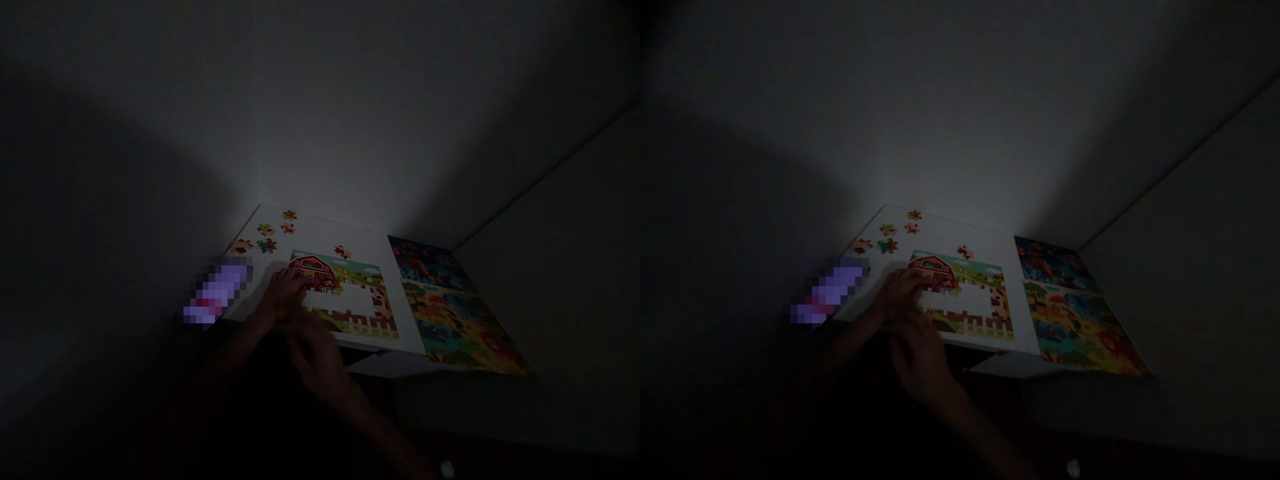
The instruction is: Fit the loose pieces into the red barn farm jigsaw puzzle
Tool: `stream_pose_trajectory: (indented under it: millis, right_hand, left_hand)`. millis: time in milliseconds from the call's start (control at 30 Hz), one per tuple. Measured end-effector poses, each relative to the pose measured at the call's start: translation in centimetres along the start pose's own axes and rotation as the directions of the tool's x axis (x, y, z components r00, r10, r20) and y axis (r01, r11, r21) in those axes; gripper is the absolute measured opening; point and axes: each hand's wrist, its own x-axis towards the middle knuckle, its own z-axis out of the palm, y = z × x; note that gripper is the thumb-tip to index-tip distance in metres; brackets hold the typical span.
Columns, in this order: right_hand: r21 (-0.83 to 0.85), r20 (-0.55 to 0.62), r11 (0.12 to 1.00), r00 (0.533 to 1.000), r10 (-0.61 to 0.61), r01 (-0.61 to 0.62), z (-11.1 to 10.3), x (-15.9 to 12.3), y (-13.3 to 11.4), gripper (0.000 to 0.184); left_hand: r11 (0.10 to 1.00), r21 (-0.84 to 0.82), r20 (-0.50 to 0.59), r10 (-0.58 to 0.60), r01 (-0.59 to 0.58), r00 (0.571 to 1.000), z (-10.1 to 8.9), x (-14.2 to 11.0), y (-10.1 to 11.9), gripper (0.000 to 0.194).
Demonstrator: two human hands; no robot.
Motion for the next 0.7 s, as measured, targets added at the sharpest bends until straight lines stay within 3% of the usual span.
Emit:
stream_pose_trajectory:
  millis: [67,133,200,333,700]
  right_hand:
    - [0.174,0.017,0.985,1.0,-0.019,0.015,4.6,-3.8,-3.1,0.042]
    - [0.262,0.067,0.956,0.991,0.118,-0.131,8.4,-6.6,-5.4,0.062]
    - [0.296,0.115,0.93,0.975,0.19,-0.216,10.5,-8.0,-6.8,0.058]
    - [0.329,0.125,0.909,0.966,0.227,-0.256,10.9,-7.8,-7.5,0.032]
    - [0.326,0.187,0.882,0.938,0.291,-0.339,10.4,-6.9,-7.2,0.028]
  left_hand:
    - [0.997,-0.024,0.017,0.075,-0.075,0.997,0.1,1.3,0.9,0.029]
    - [0.987,-0.063,0.017,0.149,-0.147,0.989,0.3,2.7,1.6,0.029]
    - [0.984,-0.075,0.051,0.163,-0.159,0.985,0.7,3.8,2.0,0.028]
    - [0.985,-0.05,0.108,0.169,-0.164,0.98,1.6,4.6,1.8,0.027]
    - [0.986,-0.021,0.128,0.168,-0.167,0.977,2.0,4.0,1.4,0.026]
